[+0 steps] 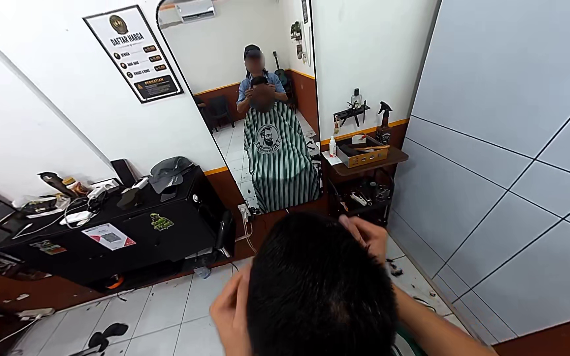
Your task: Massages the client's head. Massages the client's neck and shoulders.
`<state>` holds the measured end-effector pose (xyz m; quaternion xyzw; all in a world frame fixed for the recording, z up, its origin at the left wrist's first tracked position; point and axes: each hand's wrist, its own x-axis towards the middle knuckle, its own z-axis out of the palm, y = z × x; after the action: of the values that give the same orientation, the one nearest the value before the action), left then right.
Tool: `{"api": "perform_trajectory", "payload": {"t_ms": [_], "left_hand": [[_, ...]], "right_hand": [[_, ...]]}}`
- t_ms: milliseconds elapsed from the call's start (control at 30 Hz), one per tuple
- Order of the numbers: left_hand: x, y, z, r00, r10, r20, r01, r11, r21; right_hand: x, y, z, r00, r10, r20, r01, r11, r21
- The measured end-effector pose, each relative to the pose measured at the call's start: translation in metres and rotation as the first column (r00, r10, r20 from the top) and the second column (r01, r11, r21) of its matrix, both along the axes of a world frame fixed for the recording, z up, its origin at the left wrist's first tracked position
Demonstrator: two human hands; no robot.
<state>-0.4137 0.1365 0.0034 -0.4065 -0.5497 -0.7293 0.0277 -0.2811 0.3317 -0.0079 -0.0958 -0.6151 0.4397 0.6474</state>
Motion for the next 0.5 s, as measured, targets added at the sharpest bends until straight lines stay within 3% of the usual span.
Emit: {"api": "perform_trajectory", "payload": {"t_ms": [67,133,233,300,367,433,500], "left_hand": [[0.009,-0.022,-0.009,0.998,-0.046,0.041,0.047,0.998,-0.037],[0.006,-0.024,0.002,0.973,-0.184,0.142,0.198,0.976,-0.086],[-0.012,-0.004,0.024,0.881,-0.402,0.252,0.440,0.890,-0.121],[-0.017,0.009,0.034,0.804,-0.504,0.316,0.547,0.835,-0.059],[-0.017,0.013,0.030,0.877,-0.407,0.256,0.436,0.897,-0.071],[-0.020,0.015,0.016,0.993,-0.106,0.048,0.111,0.988,-0.108],[-0.020,0.017,0.011,0.994,0.068,-0.081,-0.073,0.995,-0.063]], "right_hand": [[0.013,-0.010,-0.005,0.999,0.047,0.010,-0.047,0.999,-0.004],[0.022,-0.014,0.004,0.963,0.230,0.142,-0.231,0.973,-0.009],[0.019,-0.012,0.029,0.791,0.533,0.300,-0.525,0.843,-0.115],[0.013,-0.003,0.031,0.753,0.562,0.343,-0.581,0.812,-0.054],[0.006,0.003,0.023,0.844,0.384,0.374,-0.438,0.896,0.070],[0.003,0.002,0.013,0.938,0.095,0.335,-0.158,0.973,0.166],[0.002,0.000,0.012,0.958,-0.022,0.286,-0.030,0.984,0.177]]}}
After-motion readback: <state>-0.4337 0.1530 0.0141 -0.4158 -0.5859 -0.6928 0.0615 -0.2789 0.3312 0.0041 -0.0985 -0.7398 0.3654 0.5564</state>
